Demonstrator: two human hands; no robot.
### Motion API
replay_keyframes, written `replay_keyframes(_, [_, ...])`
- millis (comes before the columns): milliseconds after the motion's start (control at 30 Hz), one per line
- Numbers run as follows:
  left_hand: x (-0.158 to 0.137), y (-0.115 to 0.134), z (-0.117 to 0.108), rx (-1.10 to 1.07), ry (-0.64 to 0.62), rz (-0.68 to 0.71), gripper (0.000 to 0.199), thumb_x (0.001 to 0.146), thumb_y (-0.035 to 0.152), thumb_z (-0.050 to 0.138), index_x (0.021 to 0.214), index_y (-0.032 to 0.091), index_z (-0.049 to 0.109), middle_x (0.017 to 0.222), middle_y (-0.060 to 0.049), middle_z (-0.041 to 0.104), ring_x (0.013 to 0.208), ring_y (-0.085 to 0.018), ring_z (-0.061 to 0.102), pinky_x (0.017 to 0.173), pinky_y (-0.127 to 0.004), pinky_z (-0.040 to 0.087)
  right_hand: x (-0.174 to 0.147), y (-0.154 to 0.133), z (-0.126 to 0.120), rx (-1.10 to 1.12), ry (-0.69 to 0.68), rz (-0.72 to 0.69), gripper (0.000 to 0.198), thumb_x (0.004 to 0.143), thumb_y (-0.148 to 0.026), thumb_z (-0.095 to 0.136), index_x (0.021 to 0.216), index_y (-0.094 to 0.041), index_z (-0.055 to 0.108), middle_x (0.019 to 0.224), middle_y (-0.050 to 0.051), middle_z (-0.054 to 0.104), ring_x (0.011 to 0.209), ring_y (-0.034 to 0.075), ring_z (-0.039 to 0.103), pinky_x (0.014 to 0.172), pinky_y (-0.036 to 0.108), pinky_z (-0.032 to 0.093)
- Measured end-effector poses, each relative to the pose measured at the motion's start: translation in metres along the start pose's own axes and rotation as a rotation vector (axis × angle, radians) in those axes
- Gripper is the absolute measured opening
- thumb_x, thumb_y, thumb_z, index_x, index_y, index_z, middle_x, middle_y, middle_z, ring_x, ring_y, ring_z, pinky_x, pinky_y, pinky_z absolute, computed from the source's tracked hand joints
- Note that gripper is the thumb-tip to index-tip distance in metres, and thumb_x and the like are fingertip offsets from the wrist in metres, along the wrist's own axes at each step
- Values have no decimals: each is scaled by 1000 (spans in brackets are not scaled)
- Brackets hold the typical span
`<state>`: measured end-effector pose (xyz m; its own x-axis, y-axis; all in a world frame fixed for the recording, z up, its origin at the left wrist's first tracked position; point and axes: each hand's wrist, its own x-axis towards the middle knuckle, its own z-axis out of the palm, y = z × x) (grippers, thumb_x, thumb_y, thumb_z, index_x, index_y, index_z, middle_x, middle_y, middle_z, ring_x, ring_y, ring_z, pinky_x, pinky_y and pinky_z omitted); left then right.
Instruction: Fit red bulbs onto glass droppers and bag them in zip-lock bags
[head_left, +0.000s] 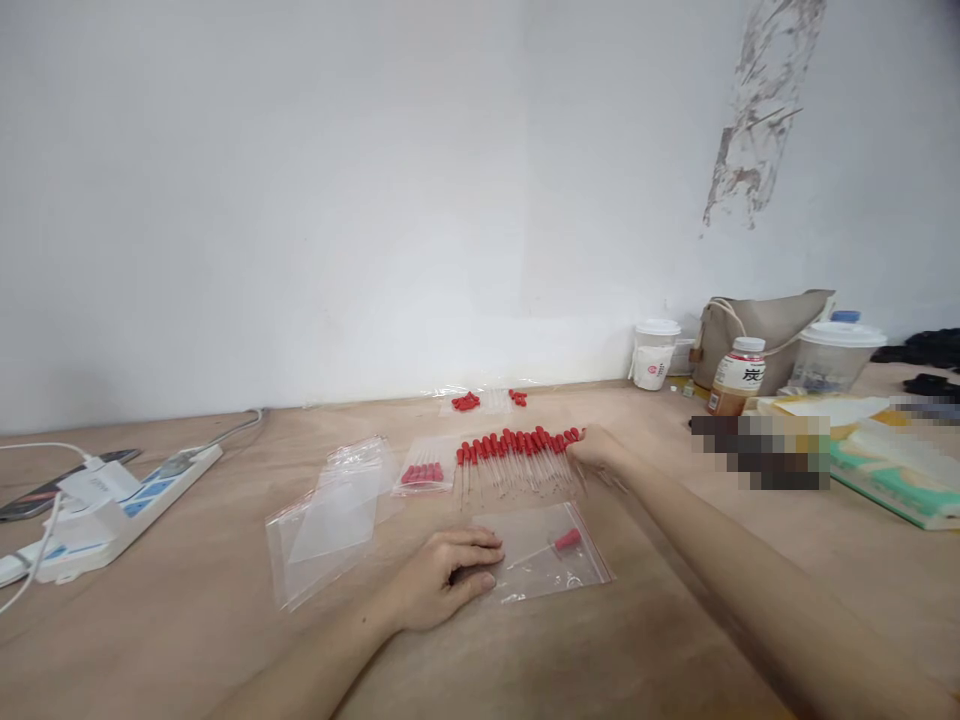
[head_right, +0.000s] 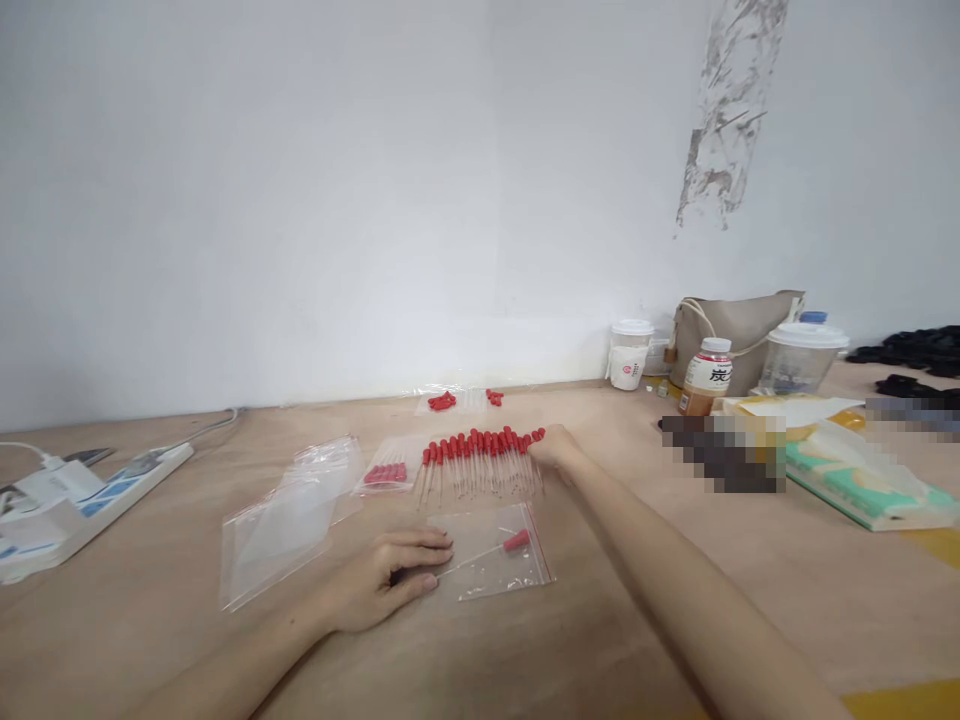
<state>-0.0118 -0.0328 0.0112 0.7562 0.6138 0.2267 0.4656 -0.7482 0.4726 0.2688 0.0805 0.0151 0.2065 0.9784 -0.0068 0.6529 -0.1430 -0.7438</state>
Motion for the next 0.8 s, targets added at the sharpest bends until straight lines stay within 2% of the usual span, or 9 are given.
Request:
replay_keyframes(100, [0, 0, 0, 2, -5, -11, 30, 84, 29, 48, 114, 26, 55, 118, -3, 55, 110, -19, 48, 93, -33, 38, -2, -1, -11, 163, -98, 56, 22, 61, -10, 53, 48, -18, 37, 37, -6, 32, 35, 5, 32, 34, 18, 21])
replay_keyframes(200, [-1, -1, 1, 3, 0, -7, 30, 85, 29, 48, 114, 26, 56, 118, -3, 55, 110, -18, 49, 94, -33, 38, -11, 1, -22, 316, -199, 41, 19, 61, -7, 50, 52, -17, 36, 43, -7, 34, 36, 3, 29, 35, 16, 22])
replay_keyframes(300, [-2, -1, 2, 1, 4, 0, 30, 85, 30, 47, 114, 25, 55, 118, -3, 55, 109, -18, 49, 93, -33, 38, -29, 10, -25, 425, -261, 12, 12, 62, -8, 47, 68, -17, 42, 50, -7, 38, 38, 3, 34, 37, 14, 26])
replay_keyframes(367, [-2, -1, 2, 1, 4, 0, 30, 85, 29, 47, 114, 26, 55, 118, -3, 55, 110, -18, 49, 94, -33, 38, -44, 19, -22, 498, -269, -36, 23, 65, -11, 47, 87, -18, 43, 53, -7, 41, 41, 4, 39, 37, 14, 29])
replay_keyframes(467, [-2, 0, 1, 3, -6, -7, 31, 85, 29, 47, 114, 26, 55, 119, -3, 55, 110, -18, 48, 94, -32, 38, -64, 35, -14, 597, -151, -188, 45, 68, -18, 48, 110, -21, 31, 58, -8, 43, 44, 7, 44, 38, 16, 35])
replay_keyframes(533, [-1, 0, 1, 5, -9, -12, 31, 85, 29, 47, 114, 26, 55, 119, -3, 55, 110, -18, 48, 94, -32, 38, -71, 44, -8, 633, 4, -253, 53, 68, -23, 51, 114, -22, 25, 61, -8, 43, 45, 8, 46, 37, 17, 37])
replay_keyframes(600, [-1, 0, 0, 6, -9, -15, 31, 85, 29, 47, 114, 26, 55, 119, -3, 55, 111, -18, 48, 94, -33, 38, -74, 51, -4, 669, 126, -254, 55, 67, -28, 55, 112, -23, 23, 63, -8, 43, 46, 9, 48, 38, 19, 40])
replay_keyframes(667, [-1, -1, 1, 7, -8, -18, 31, 85, 30, 47, 114, 26, 55, 119, -2, 55, 111, -18, 48, 94, -33, 38, -76, 54, 1, 720, 171, -241, 56, 65, -31, 58, 108, -24, 23, 66, -8, 45, 48, 10, 51, 42, 21, 45])
replay_keyframes(800, [-1, -1, 2, 14, -13, -18, 31, 85, 30, 47, 115, 26, 54, 119, -3, 54, 111, -18, 48, 94, -33, 37, -83, 50, 10, 819, 146, -213, 51, 63, -32, 61, 98, -25, 24, 68, -7, 47, 52, 11, 54, 48, 25, 50])
